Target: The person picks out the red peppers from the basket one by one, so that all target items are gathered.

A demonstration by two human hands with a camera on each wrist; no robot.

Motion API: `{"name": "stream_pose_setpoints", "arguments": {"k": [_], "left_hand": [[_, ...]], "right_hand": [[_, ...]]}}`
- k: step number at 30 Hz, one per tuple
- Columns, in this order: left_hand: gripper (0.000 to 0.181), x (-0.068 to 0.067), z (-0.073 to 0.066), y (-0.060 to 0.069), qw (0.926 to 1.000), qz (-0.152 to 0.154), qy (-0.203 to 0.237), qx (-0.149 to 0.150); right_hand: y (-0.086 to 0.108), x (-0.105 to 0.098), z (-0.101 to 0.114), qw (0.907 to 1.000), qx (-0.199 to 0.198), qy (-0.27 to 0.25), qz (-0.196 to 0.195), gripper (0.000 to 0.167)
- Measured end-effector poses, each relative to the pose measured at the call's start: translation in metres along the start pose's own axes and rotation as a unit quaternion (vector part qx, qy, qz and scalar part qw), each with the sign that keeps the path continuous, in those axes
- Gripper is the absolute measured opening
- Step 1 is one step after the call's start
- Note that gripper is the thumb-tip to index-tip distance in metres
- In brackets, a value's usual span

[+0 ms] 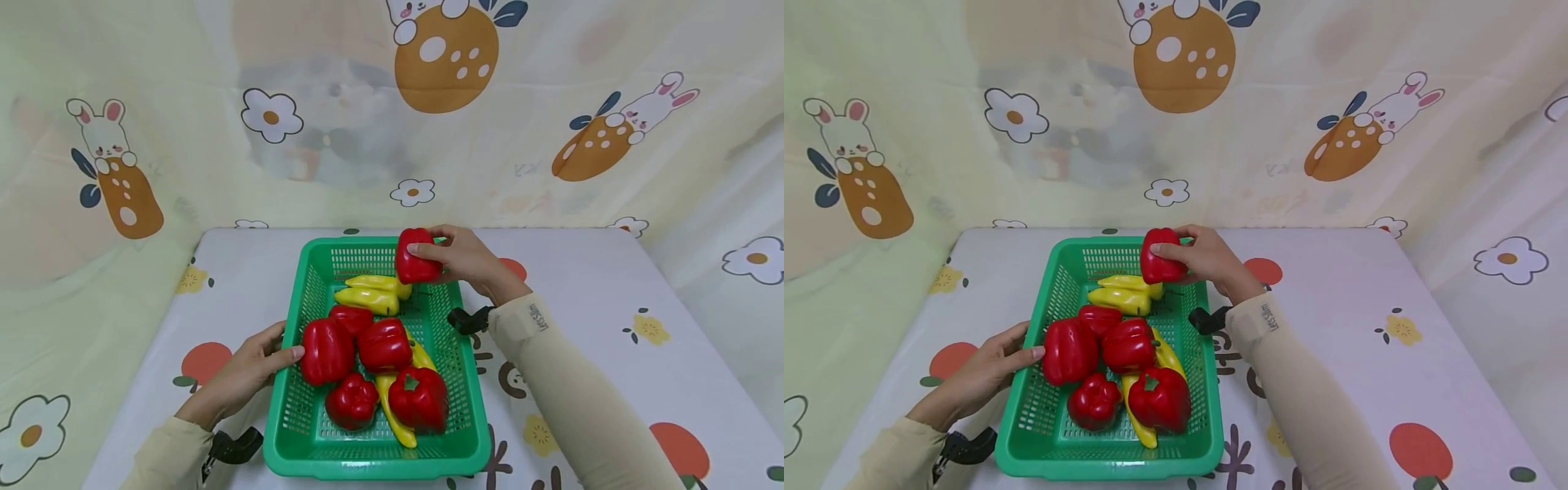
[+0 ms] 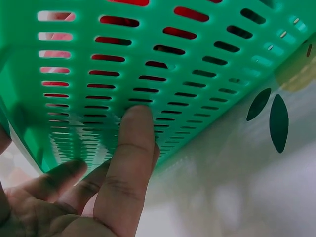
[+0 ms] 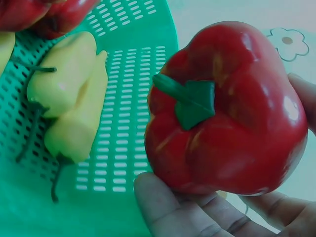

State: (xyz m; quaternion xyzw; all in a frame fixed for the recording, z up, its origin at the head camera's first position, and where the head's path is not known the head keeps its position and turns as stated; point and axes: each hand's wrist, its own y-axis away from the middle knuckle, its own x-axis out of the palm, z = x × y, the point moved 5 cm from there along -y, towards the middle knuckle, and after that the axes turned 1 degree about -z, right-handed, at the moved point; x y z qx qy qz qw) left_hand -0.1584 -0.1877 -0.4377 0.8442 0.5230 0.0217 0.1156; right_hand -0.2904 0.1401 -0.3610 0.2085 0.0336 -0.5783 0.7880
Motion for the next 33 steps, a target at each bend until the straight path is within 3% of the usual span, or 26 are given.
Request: {"name": "stream_pose_setpoints", "arguments": {"k": [22, 33], "left_hand": [[0.071, 0.002, -0.003, -0.001, 1.0000, -0.001, -0.010, 0.002], [0.071, 0.002, 0.001, 0.001, 0.9997, -0.004, -0.014, -0.017]], "right_hand": [[0.013, -0.037, -0.002, 0.9997, -0.011, 0.012, -0.016, 0.067], [0.016, -0.049, -0.005, 0.9997, -0.002, -0.008, -0.024, 0.069]]}}
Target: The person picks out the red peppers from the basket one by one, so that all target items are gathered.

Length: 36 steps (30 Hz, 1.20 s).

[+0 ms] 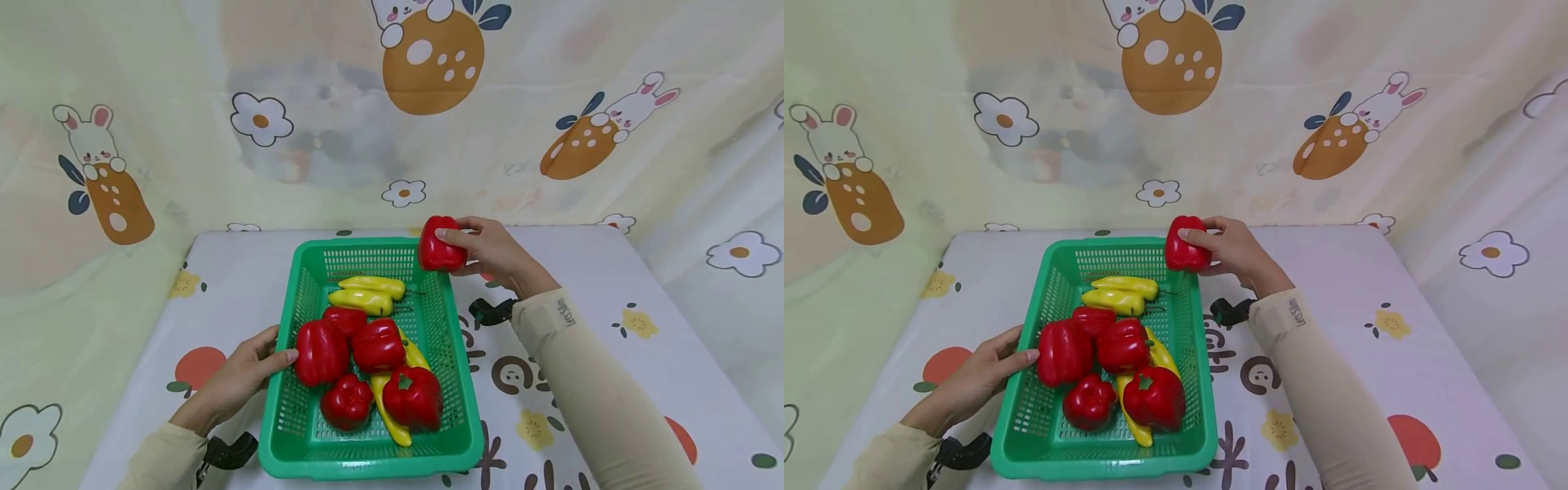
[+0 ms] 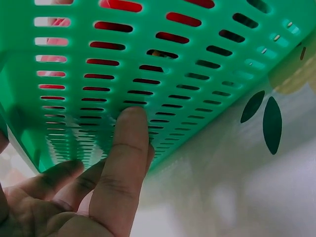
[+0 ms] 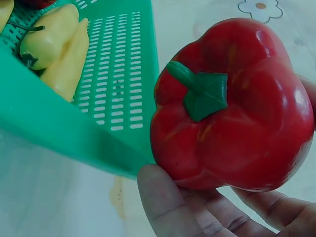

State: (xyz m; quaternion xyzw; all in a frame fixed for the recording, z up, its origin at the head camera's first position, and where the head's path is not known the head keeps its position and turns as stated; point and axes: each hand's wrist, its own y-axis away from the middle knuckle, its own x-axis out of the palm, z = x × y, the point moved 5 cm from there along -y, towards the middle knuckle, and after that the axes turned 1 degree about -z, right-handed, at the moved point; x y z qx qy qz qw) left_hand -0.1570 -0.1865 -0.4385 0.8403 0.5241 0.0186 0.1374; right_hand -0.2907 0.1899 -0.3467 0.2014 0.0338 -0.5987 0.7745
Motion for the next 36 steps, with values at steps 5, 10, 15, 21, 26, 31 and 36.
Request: {"name": "stream_pose_setpoints", "arguments": {"k": [5, 10, 15, 21, 26, 31, 36], "left_hand": [[0.071, 0.000, 0.001, 0.000, 1.0000, -0.002, 0.003, -0.002], [0.071, 0.000, 0.003, 0.000, 0.9999, -0.008, 0.008, -0.005], [0.070, 0.000, 0.005, 0.001, 0.9999, -0.005, 0.014, -0.007], [0.070, 0.000, 0.005, 0.000, 0.9999, -0.003, 0.013, -0.009], [0.069, -0.001, 0.006, -0.001, 0.9999, 0.000, 0.015, -0.006], [0.069, 0.000, 0.005, -0.001, 0.9999, 0.004, 0.016, -0.005], [0.069, 0.000, 0.006, 0.000, 1.0000, -0.001, 0.010, -0.001]], "right_hand": [[0.001, -0.006, 0.000, 0.9999, 0.008, -0.008, -0.001, 0.072], [0.000, -0.010, -0.001, 0.9998, 0.014, -0.014, -0.005, 0.071], [0.000, -0.014, -0.004, 0.9996, 0.022, -0.008, -0.014, 0.074], [0.003, -0.018, -0.006, 0.9993, 0.028, -0.007, -0.024, 0.077], [0.003, -0.022, -0.010, 0.9993, 0.027, -0.009, -0.024, 0.076], [0.004, -0.026, -0.013, 0.9990, 0.033, -0.008, -0.030, 0.077], [0.005, -0.030, -0.015, 0.9984, 0.044, -0.005, -0.036, 0.080]]}}
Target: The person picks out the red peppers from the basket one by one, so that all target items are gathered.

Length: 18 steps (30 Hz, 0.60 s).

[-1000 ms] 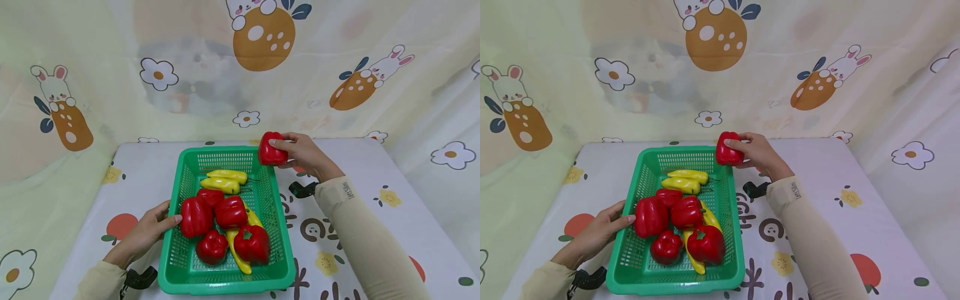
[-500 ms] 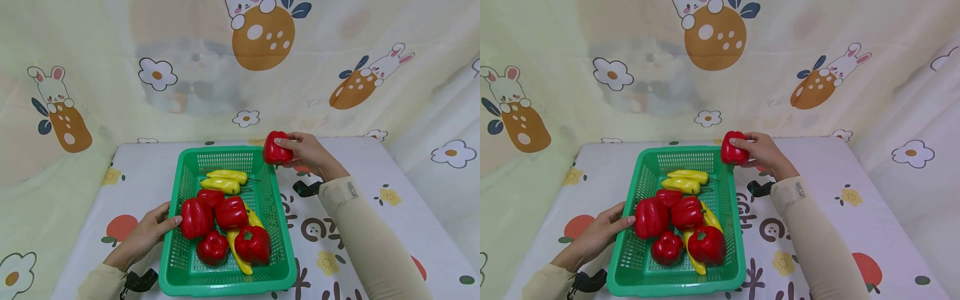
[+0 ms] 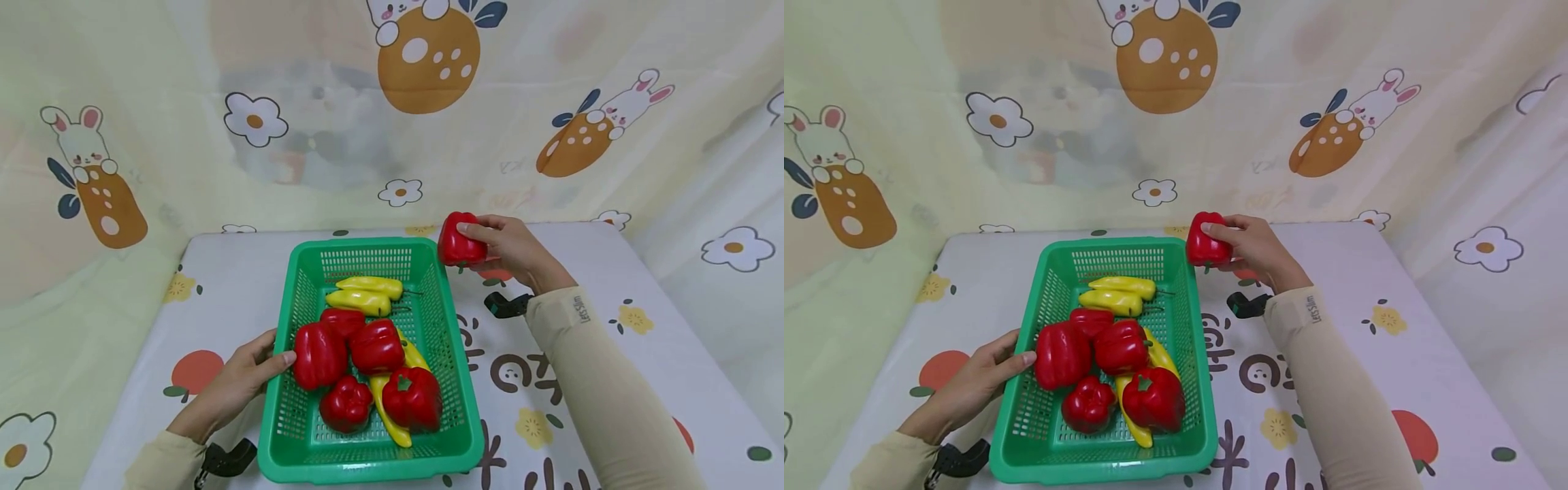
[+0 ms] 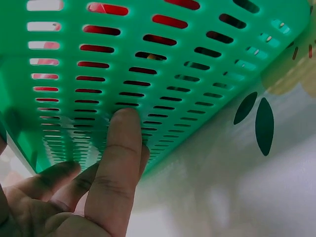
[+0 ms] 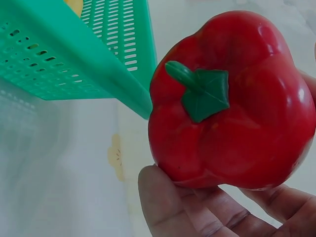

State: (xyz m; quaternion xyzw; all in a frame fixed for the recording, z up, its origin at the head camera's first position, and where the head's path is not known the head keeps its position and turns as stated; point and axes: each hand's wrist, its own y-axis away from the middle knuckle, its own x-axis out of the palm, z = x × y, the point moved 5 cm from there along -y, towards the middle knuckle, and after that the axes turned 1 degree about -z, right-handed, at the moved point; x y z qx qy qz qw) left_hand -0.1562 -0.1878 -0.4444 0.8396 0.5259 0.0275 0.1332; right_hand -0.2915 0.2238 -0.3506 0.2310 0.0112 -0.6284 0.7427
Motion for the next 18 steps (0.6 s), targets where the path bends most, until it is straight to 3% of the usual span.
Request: {"name": "stream_pose_setpoints", "arguments": {"k": [18], "left_hand": [[0.069, 0.001, 0.000, 0.001, 0.9999, -0.010, -0.004, -0.001]], "right_hand": [[-0.012, -0.011, -0.016, 0.9998, 0.011, -0.019, 0.002, 0.080]]}}
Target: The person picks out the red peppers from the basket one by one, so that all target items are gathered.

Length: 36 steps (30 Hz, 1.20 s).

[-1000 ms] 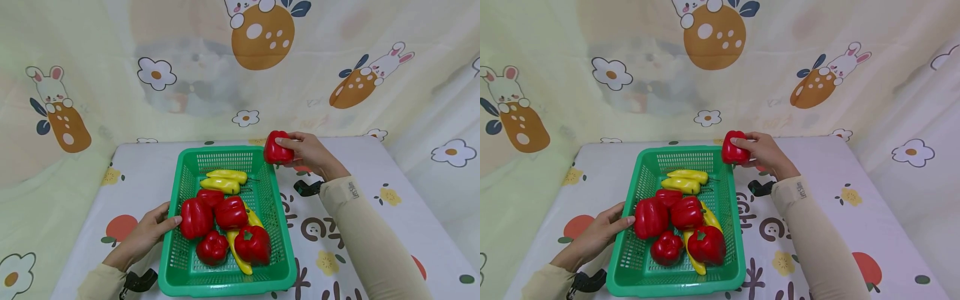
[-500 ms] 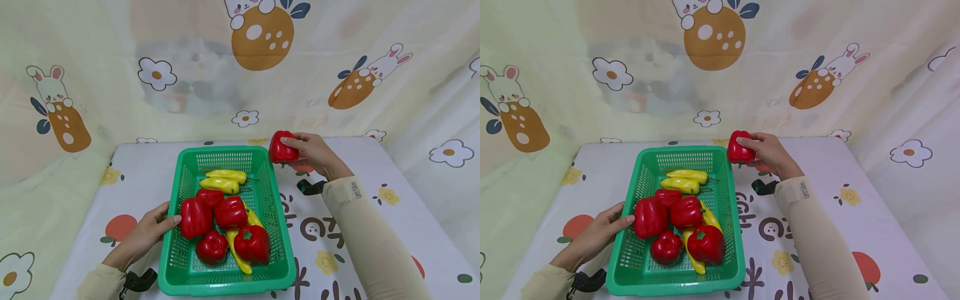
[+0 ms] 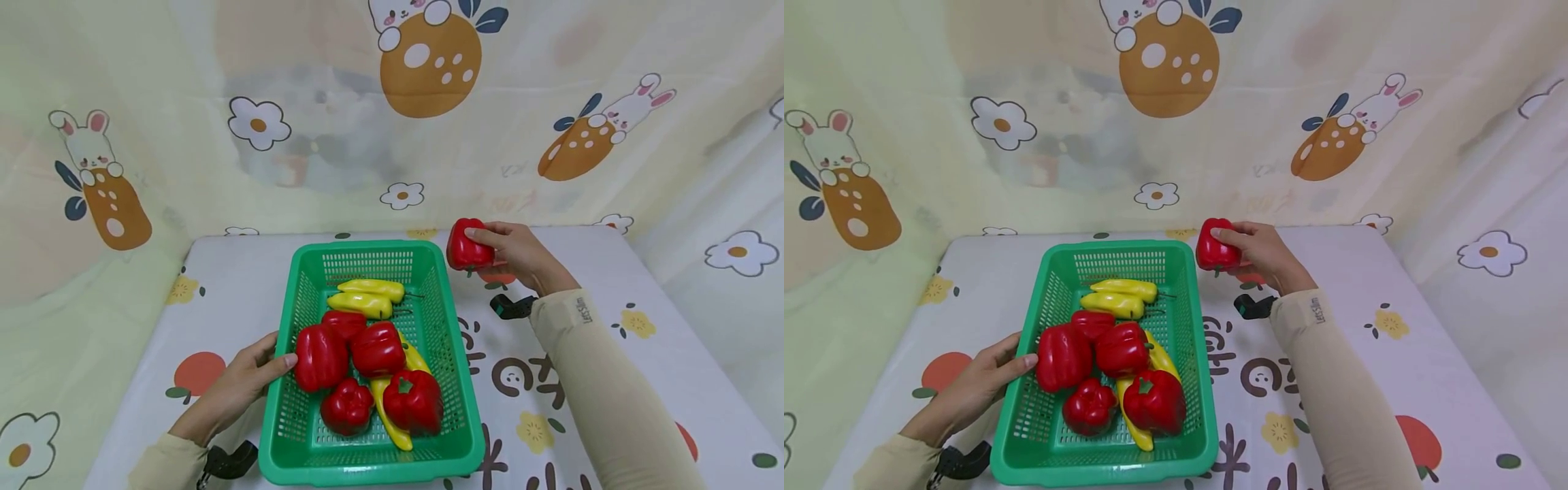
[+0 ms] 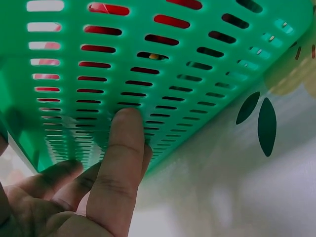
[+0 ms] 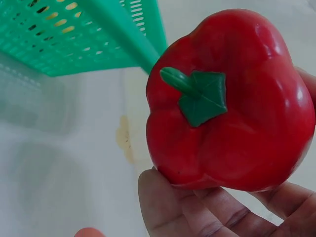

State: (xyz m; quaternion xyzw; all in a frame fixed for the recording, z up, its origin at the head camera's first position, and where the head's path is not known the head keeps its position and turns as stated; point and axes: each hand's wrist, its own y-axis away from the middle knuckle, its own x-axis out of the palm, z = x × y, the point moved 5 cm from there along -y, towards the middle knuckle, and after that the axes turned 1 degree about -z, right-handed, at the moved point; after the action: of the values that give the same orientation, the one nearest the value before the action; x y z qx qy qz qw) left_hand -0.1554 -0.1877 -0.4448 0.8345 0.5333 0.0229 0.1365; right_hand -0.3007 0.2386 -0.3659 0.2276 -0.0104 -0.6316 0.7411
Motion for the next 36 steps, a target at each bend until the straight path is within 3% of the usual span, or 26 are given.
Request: {"name": "stream_pose_setpoints", "arguments": {"k": [14, 36], "left_hand": [[0.069, -0.001, -0.003, 0.002, 0.9997, -0.018, -0.015, 0.010], [0.068, 0.002, -0.001, 0.001, 0.9997, -0.016, -0.006, 0.015]], "right_hand": [[-0.009, -0.004, -0.028, 0.9999, 0.015, -0.004, 0.003, 0.078], [-0.021, -0.011, -0.068, 0.9977, 0.066, 0.010, -0.010, 0.084]]}}
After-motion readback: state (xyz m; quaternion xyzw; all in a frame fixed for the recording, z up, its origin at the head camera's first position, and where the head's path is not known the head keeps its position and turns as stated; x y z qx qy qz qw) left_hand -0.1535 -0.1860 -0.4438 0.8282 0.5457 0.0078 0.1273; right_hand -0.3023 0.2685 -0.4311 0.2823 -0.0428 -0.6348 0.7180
